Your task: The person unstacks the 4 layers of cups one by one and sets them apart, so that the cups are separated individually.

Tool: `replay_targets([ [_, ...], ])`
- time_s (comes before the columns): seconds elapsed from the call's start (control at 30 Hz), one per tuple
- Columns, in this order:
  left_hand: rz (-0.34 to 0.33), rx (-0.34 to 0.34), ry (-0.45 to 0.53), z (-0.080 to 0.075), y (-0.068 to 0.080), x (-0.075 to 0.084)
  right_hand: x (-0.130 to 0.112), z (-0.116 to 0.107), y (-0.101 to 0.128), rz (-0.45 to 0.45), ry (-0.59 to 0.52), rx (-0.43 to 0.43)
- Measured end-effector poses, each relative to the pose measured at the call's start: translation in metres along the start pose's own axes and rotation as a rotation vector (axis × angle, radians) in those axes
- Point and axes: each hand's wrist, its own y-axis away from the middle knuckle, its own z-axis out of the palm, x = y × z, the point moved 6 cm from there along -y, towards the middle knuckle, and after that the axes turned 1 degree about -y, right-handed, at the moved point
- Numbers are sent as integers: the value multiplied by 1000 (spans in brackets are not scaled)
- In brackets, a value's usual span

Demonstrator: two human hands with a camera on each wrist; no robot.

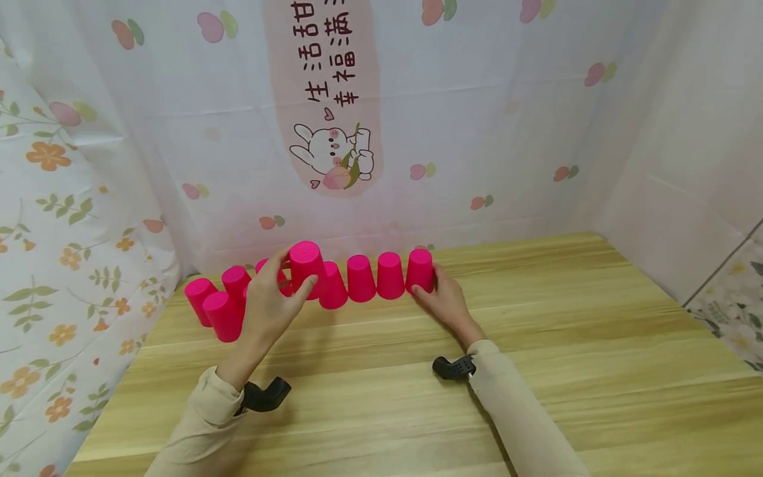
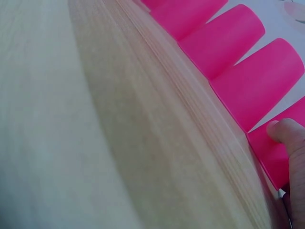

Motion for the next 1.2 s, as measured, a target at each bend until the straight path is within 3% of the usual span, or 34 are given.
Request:
replay_targets([
  [0.4,-49,-5,-134,-40,24,-23,1,1,1,13,-9,0],
  [0.53,-85,3,-125,-52,33,-30,3,2,-1,12,-11,1],
  [0.8,-161,79,-171,-81,59,-43,2,2,-2,-15,-8,10],
  [1.0,-240,98,-160,-99,78,-55,-1,3,-1,-6,-22,1],
  [1.2,-258,117,-194,-112,88,-67,1,0,0,2,-16,2],
])
